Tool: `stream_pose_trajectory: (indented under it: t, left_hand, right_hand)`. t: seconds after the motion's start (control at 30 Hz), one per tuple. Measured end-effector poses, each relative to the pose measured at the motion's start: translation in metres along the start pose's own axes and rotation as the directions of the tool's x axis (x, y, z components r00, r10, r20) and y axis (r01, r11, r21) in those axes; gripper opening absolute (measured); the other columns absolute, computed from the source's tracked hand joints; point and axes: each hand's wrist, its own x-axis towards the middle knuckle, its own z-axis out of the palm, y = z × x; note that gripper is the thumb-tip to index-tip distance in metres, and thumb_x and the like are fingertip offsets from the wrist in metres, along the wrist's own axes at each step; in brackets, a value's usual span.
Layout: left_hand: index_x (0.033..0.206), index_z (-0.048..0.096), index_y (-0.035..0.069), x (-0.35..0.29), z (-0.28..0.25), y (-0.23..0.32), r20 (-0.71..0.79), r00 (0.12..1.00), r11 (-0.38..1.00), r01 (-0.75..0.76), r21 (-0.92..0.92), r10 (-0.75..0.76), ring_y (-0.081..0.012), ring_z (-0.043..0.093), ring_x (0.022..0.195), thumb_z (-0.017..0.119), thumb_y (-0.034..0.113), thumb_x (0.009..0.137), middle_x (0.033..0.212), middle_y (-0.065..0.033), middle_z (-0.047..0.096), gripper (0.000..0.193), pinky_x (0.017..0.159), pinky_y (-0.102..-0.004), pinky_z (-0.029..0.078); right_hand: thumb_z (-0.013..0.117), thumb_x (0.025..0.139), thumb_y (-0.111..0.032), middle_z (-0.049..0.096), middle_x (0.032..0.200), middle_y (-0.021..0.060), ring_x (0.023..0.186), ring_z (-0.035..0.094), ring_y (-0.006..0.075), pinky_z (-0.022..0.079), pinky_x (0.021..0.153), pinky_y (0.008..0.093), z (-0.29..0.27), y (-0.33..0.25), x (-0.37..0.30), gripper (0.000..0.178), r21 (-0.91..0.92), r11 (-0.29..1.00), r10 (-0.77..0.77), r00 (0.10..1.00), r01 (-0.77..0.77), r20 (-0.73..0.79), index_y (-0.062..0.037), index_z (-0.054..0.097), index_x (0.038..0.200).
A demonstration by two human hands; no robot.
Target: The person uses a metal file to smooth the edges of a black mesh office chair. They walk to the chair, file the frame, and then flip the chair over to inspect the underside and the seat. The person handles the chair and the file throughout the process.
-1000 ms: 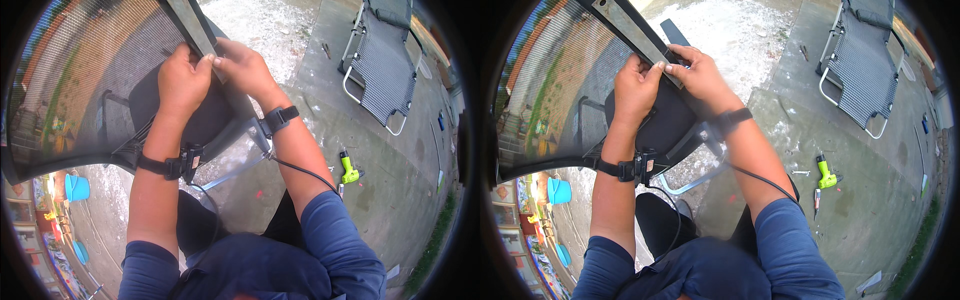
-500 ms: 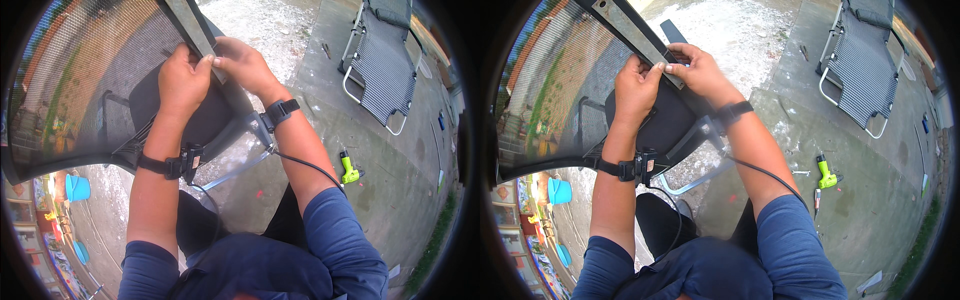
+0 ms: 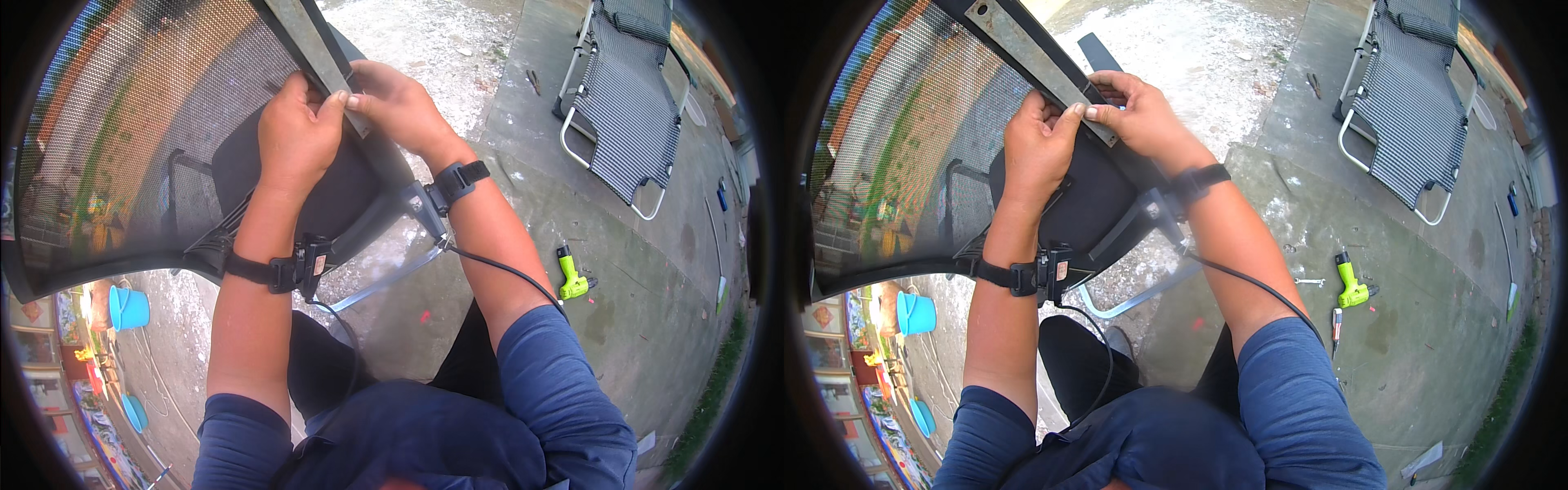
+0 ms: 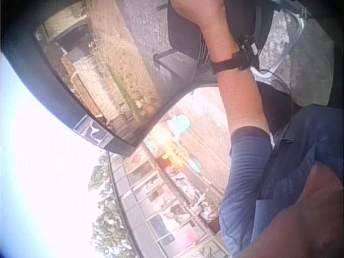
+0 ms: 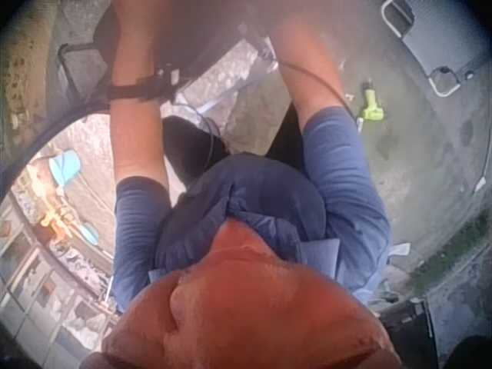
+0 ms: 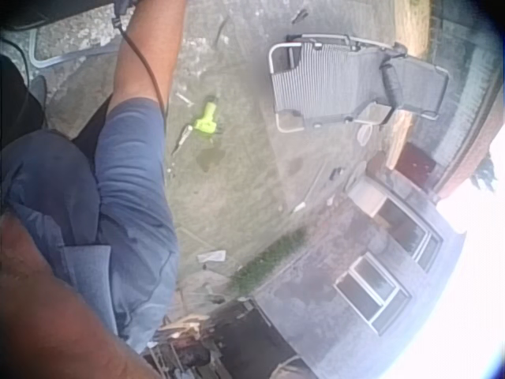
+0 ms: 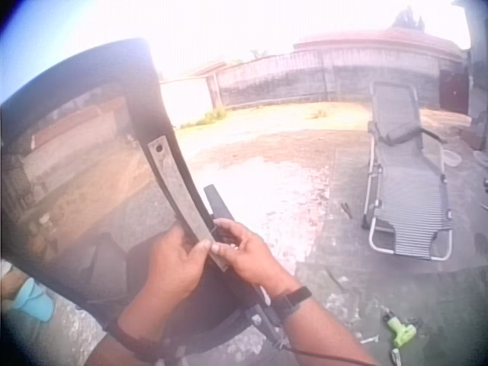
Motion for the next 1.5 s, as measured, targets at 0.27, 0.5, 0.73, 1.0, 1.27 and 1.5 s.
stream_pose_trajectory:
  t: [0.27,0.5,0.73,1.0,1.27,1.5]
  left_hand:
    - [0.095,0.064,0.002,-0.001,-0.002,0.000,0.005,1.000,1.000,-0.009,0.022,0.009,-0.0252,0.069,0.072,0.070,0.019,0.084,0.084,-0.0119,0.073,0.022,0.068,-0.0353,0.053]
    - [0.094,0.064,0.001,0.000,-0.002,0.002,0.002,1.000,0.999,-0.025,0.038,0.025,-0.0266,0.070,0.073,0.071,0.021,0.083,0.083,-0.0129,0.072,0.023,0.069,-0.0361,0.054]
    - [0.093,0.065,0.001,0.002,-0.004,-0.003,0.022,1.000,0.999,-0.007,0.052,0.006,-0.0279,0.070,0.072,0.073,0.024,0.082,0.081,-0.0133,0.072,0.027,0.068,-0.0370,0.054]
    - [0.098,0.066,0.001,0.004,-0.011,0.006,0.091,0.996,1.000,-0.004,0.029,0.001,-0.0263,0.071,0.077,0.075,0.027,0.081,0.084,-0.0133,0.073,0.032,0.071,-0.0351,0.054]
    - [0.102,0.066,-0.001,0.004,-0.010,-0.001,0.122,0.992,0.995,0.040,-0.092,-0.029,-0.0263,0.071,0.083,0.072,0.023,0.085,0.091,-0.0162,0.073,0.030,0.075,-0.0341,0.054]
    - [0.103,0.066,-0.003,0.002,-0.012,0.000,0.088,0.996,1.000,-0.013,-0.014,0.014,-0.0281,0.070,0.085,0.070,0.020,0.086,0.092,-0.0170,0.073,0.029,0.077,-0.0355,0.053]
  right_hand:
    - [0.078,0.084,-0.015,0.065,0.121,0.0140,0.112,0.061,0.0206,0.049,0.097,0.0323,0.004,0.005,-0.001,0.056,0.068,0.996,-0.049,0.997,0.053,-0.063,0.0017,0.055,0.132]
    - [0.075,0.084,-0.012,0.059,0.129,0.0155,0.115,0.060,0.0254,0.048,0.098,0.0343,0.017,0.008,-0.012,0.058,-0.116,0.976,-0.203,0.966,0.186,-0.158,-0.0057,0.053,0.138]
    - [0.074,0.080,-0.011,0.057,0.132,0.0195,0.119,0.058,0.0360,0.050,0.098,0.0387,0.038,0.005,-0.022,0.068,-0.539,0.816,-0.382,0.895,0.209,-0.231,-0.0109,0.048,0.143]
    - [0.069,0.086,-0.010,0.063,0.124,0.0198,0.113,0.062,0.0353,0.051,0.095,0.0379,0.041,0.013,-0.025,0.050,-0.485,0.854,-0.370,0.876,0.190,-0.309,-0.0071,0.056,0.134]
    - [0.068,0.089,-0.012,0.068,0.112,0.0204,0.102,0.067,0.0336,0.052,0.086,0.0365,0.033,0.012,-0.044,0.038,-0.295,0.948,-0.244,0.872,0.122,-0.423,-0.0041,0.061,0.126]
    - [0.061,0.093,-0.015,0.071,0.104,0.0148,0.095,0.068,0.0250,0.051,0.086,0.0348,0.012,-0.006,-0.083,0.026,-0.143,0.988,-0.025,0.848,-0.060,-0.529,-0.0037,0.065,0.116]
